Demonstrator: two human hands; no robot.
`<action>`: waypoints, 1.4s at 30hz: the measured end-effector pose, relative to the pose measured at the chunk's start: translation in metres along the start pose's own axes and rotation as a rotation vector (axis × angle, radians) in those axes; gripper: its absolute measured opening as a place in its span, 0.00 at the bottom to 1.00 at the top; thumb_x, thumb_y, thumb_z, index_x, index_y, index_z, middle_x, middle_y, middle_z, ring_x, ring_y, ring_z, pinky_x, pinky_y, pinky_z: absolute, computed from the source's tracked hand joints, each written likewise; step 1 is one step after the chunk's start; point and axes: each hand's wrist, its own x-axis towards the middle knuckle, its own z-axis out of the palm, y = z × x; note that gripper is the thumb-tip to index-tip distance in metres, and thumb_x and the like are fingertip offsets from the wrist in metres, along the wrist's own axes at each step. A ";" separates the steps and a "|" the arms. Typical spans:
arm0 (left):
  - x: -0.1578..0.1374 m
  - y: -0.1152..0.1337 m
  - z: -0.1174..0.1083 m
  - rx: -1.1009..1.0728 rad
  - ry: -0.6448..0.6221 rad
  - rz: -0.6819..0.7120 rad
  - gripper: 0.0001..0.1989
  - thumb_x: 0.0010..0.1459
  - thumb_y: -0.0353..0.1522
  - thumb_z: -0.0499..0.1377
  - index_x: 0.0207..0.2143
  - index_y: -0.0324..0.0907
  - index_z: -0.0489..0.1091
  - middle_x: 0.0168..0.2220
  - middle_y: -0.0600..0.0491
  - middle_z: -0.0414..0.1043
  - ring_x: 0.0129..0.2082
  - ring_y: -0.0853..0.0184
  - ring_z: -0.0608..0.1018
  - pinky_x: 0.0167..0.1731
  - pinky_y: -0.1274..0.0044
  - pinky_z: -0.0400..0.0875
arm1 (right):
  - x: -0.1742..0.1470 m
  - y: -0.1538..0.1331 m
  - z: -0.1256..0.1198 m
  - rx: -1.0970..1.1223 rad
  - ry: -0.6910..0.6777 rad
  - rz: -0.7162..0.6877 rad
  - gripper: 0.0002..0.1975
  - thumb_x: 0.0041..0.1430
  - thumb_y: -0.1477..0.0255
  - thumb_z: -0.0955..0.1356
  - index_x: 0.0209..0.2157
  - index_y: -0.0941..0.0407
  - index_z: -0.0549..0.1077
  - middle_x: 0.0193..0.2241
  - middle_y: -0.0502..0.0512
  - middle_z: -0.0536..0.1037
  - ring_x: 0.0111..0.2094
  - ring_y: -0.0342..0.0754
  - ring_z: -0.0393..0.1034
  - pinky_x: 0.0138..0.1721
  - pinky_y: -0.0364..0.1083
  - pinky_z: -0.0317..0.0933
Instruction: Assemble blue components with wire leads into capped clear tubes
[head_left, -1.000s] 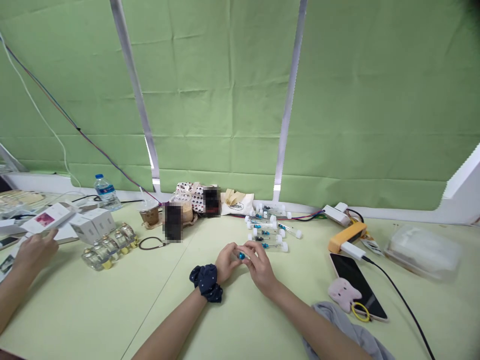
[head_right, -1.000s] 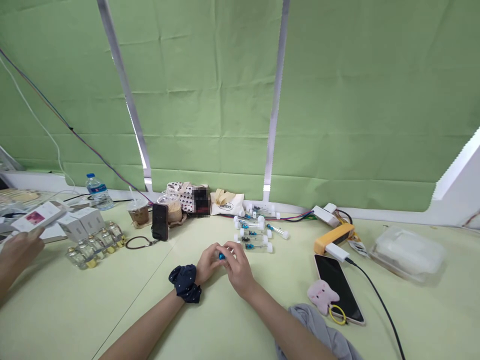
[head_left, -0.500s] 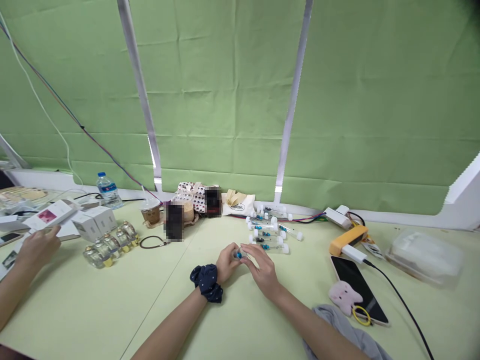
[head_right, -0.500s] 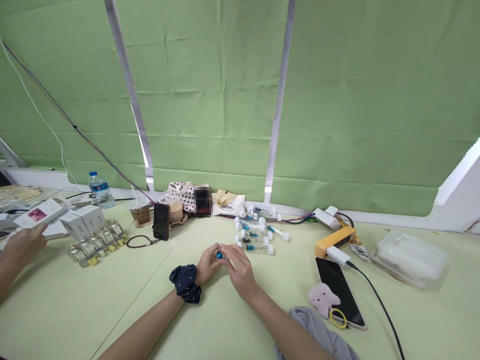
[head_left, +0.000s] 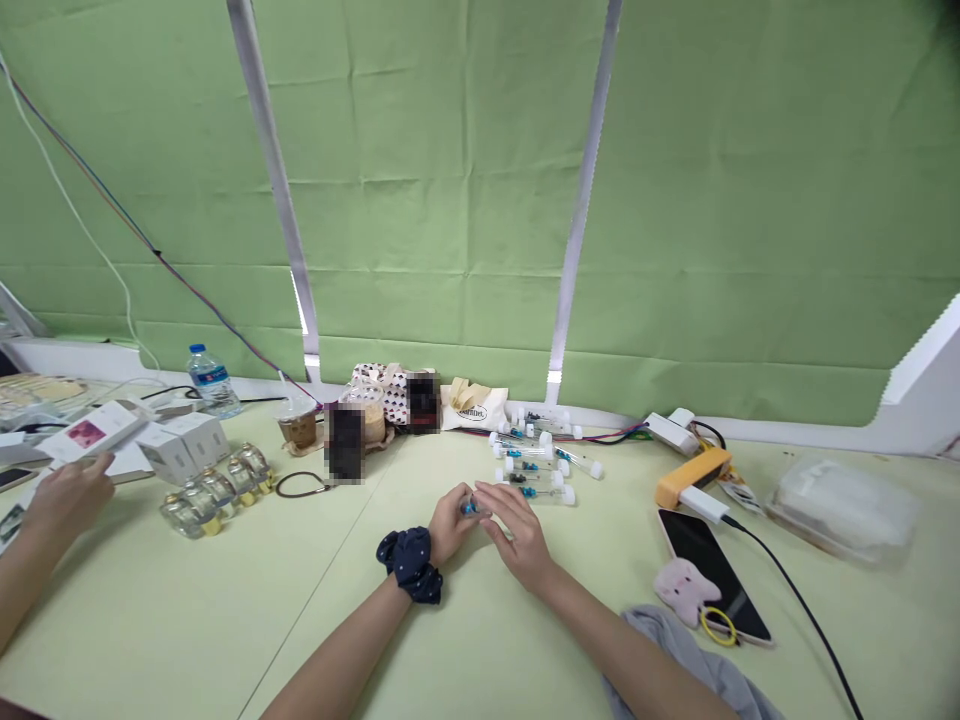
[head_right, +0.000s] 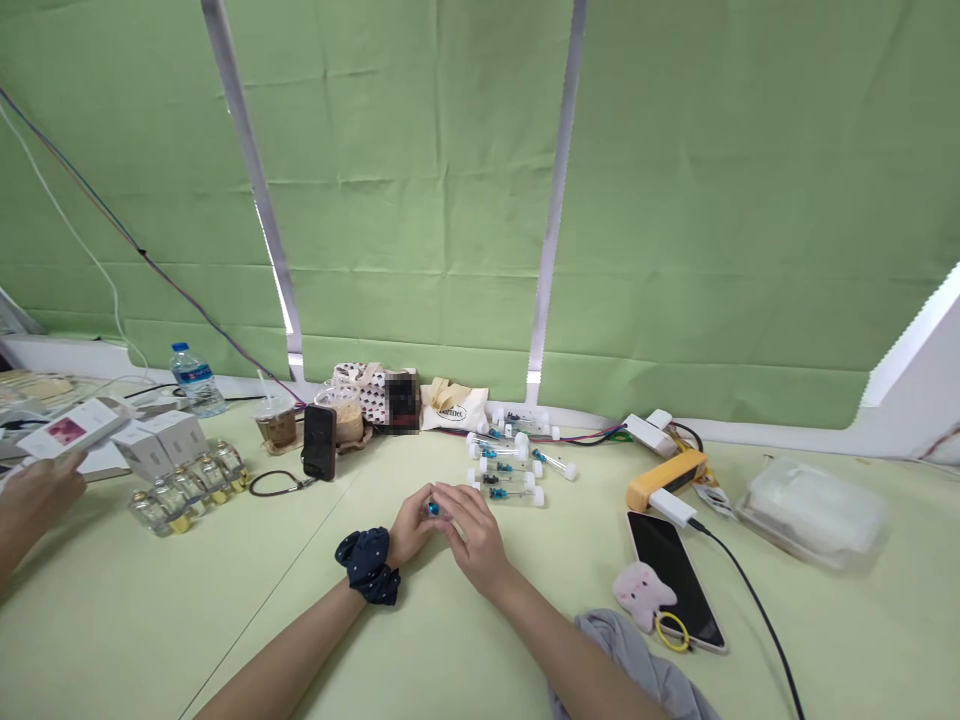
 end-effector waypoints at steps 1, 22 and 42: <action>0.000 0.001 0.000 0.002 0.004 -0.007 0.12 0.50 0.38 0.59 0.27 0.40 0.60 0.25 0.57 0.61 0.26 0.70 0.63 0.28 0.78 0.59 | -0.001 0.001 0.000 -0.007 0.020 0.036 0.17 0.61 0.71 0.59 0.52 0.53 0.62 0.51 0.59 0.68 0.51 0.51 0.61 0.50 0.55 0.58; 0.008 -0.011 -0.013 -0.100 0.343 -0.105 0.14 0.57 0.44 0.49 0.34 0.42 0.59 0.21 0.58 0.65 0.19 0.72 0.67 0.22 0.79 0.61 | -0.017 0.040 0.000 -0.595 -0.523 0.649 0.02 0.53 0.73 0.66 0.29 0.56 0.69 0.37 0.57 0.70 0.42 0.53 0.62 0.37 0.49 0.53; -0.003 0.003 -0.006 0.498 -0.095 0.078 0.19 0.55 0.43 0.52 0.45 0.44 0.64 0.31 0.55 0.70 0.21 0.73 0.69 0.26 0.80 0.64 | 0.005 0.030 -0.021 -0.036 0.416 0.420 0.08 0.61 0.68 0.59 0.36 0.56 0.66 0.32 0.55 0.72 0.35 0.48 0.67 0.39 0.48 0.60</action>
